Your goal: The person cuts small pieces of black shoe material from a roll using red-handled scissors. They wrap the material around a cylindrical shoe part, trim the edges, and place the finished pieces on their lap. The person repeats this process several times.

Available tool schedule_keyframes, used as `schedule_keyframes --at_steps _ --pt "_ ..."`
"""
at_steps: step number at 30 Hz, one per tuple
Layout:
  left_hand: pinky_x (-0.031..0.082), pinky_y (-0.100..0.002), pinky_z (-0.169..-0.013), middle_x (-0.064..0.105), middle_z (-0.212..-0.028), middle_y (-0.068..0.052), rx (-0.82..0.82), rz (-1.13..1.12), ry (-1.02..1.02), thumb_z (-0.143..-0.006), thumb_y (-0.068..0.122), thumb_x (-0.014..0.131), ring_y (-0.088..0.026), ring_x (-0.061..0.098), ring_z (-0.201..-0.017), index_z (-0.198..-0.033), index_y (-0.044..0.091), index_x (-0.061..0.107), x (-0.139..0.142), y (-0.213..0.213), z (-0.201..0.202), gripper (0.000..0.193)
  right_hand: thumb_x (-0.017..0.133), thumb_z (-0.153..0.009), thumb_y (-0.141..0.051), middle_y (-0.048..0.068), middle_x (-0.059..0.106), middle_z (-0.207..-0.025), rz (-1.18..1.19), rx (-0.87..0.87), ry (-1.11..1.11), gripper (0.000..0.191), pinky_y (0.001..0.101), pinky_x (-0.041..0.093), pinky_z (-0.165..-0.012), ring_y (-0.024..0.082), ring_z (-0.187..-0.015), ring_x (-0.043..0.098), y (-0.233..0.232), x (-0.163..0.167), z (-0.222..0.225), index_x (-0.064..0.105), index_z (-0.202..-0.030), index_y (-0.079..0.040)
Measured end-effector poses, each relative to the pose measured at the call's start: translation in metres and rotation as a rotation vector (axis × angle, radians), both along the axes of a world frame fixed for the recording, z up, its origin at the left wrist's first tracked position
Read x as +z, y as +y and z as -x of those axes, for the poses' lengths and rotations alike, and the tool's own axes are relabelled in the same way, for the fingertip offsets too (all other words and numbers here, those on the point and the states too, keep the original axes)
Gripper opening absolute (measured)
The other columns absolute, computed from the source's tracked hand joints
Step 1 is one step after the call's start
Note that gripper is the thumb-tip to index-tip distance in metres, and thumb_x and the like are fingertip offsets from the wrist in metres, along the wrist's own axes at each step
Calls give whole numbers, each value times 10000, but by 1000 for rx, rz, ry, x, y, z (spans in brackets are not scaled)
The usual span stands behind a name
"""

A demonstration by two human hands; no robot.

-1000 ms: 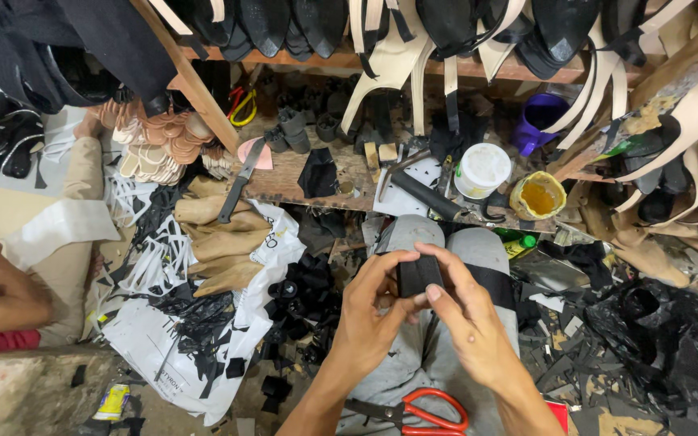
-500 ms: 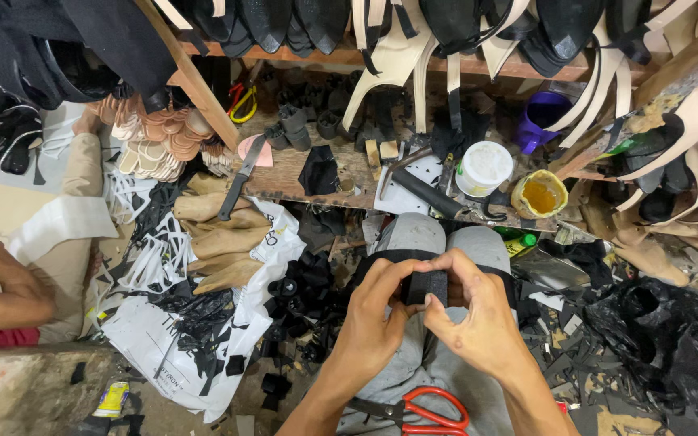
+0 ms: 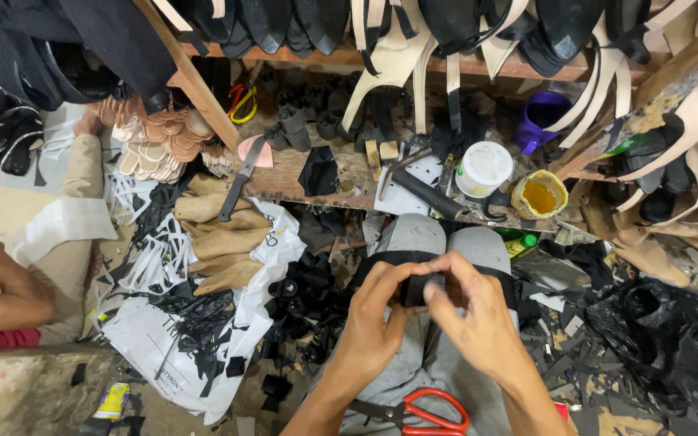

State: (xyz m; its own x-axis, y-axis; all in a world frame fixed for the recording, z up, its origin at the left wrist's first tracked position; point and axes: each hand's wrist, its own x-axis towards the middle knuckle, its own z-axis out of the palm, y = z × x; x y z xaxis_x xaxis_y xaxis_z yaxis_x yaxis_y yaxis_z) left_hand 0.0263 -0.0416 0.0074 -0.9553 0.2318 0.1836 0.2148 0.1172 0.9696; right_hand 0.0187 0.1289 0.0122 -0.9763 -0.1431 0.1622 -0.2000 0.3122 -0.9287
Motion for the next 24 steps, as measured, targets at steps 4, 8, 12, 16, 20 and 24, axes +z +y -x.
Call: schedule_keyframes --at_steps 4,8,12,16,20,24 --pt "538 -315 -739 565 -1039 -112 8 -12 101 -822 -215 527 -218 621 -858 -1295 38 613 -2 0 1 544 667 -844 -101 31 595 -572 -157 -121 -179 194 282 385 -463 83 -522 479 2 -4 -2 674 -1021 -24" --pt "578 -311 -713 571 -1048 -109 10 -35 -5 -787 -226 481 -218 603 -827 -1286 40 626 -3 1 0 583 630 -991 -169 23 619 -682 43 -131 -133 156 268 482 -540 73 -609 528 -1 -15 -3 692 -1036 -33" --pt "553 -312 -743 597 -1078 -113 7 10 11 -811 -162 603 -211 640 -880 -1286 47 626 -5 1 3 520 611 -1013 -198 63 668 -726 -53 -181 -135 199 299 525 -598 115 -642 593 -3 -21 -3 707 -1059 -30" --pt "555 -320 -933 545 -1289 -122 -34 -94 -50 -871 -55 744 -222 640 -1145 -1261 34 620 -7 0 4 418 619 -1001 -148 91 739 -913 15 -165 -128 225 289 540 -784 138 -853 656 -4 -19 -5 709 -1171 -30" --pt "443 -333 -1155 482 -1442 -111 -9 -375 -59 -930 -51 649 -216 518 -1379 -1364 15 530 -11 1 4 455 653 -912 -60 76 657 -1345 396 -48 -175 529 285 488 -1011 145 -1239 596 -6 -12 -6 514 -1423 -80" --pt "420 -341 -1199 479 -1499 -123 -48 -482 -104 -943 -65 626 -214 493 -1427 -1412 -7 532 -17 2 3 482 671 -884 -17 122 610 -1446 407 4 -129 534 298 452 -1043 161 -1310 550 -2 -12 -6 571 -1408 -20"
